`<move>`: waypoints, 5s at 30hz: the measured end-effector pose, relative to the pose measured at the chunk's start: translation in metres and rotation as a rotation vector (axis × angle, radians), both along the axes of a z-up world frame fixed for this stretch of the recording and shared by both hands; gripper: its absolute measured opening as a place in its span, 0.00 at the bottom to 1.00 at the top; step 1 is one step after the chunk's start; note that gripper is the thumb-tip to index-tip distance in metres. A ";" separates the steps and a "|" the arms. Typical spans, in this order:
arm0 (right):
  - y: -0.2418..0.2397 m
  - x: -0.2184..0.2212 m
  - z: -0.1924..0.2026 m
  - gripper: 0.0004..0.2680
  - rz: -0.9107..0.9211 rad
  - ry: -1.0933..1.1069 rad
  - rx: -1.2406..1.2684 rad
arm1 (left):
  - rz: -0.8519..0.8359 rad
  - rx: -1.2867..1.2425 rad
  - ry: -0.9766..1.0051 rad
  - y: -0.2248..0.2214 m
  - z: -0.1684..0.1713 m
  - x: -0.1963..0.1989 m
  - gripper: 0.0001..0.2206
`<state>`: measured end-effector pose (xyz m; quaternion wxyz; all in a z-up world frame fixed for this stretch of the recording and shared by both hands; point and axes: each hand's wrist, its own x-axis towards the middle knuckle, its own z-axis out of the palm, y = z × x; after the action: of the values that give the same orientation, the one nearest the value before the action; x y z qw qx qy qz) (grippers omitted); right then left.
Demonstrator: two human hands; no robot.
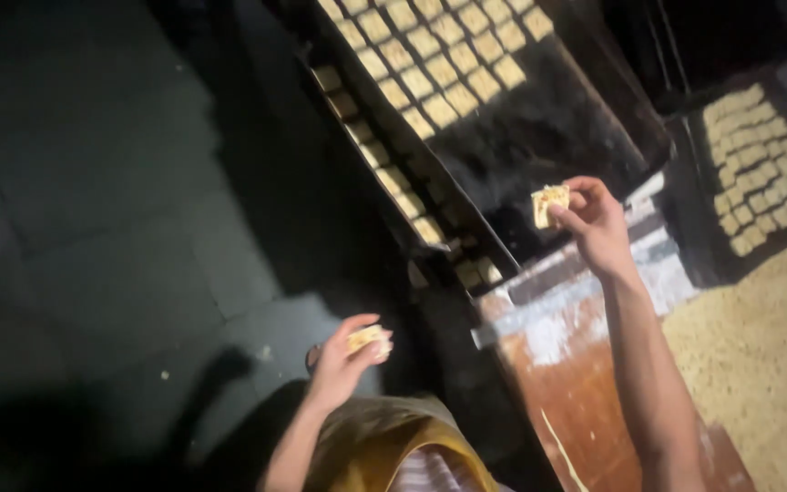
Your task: The person picks small square dough pieces one at a time from a large flattened dough sheet on a floured wooden table and arranges them in a grid on black baking trays, working through several trays while another worker also fills trays nearby.
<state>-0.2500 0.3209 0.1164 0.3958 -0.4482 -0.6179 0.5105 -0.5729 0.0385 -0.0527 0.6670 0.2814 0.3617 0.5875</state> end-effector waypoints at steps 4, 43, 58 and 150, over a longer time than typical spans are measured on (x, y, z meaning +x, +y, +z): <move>0.073 -0.044 0.004 0.12 -0.023 -0.096 0.033 | 0.102 -0.135 0.120 0.010 0.012 -0.082 0.20; 0.244 -0.215 0.015 0.24 0.062 -0.164 -0.250 | -0.573 0.338 0.273 0.494 0.149 -0.158 0.21; 0.333 -0.074 -0.081 0.12 -0.875 -0.048 -0.175 | -0.616 0.364 0.351 0.530 0.151 -0.261 0.23; -0.349 -0.094 -0.306 0.17 -1.491 1.076 -0.289 | -0.277 0.670 1.452 0.697 0.076 0.153 0.27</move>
<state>-0.3436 -0.0282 -0.1897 0.7950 -0.4773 0.1661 0.3356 -0.4197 0.7353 0.0233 0.2129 0.8196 0.4709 0.2475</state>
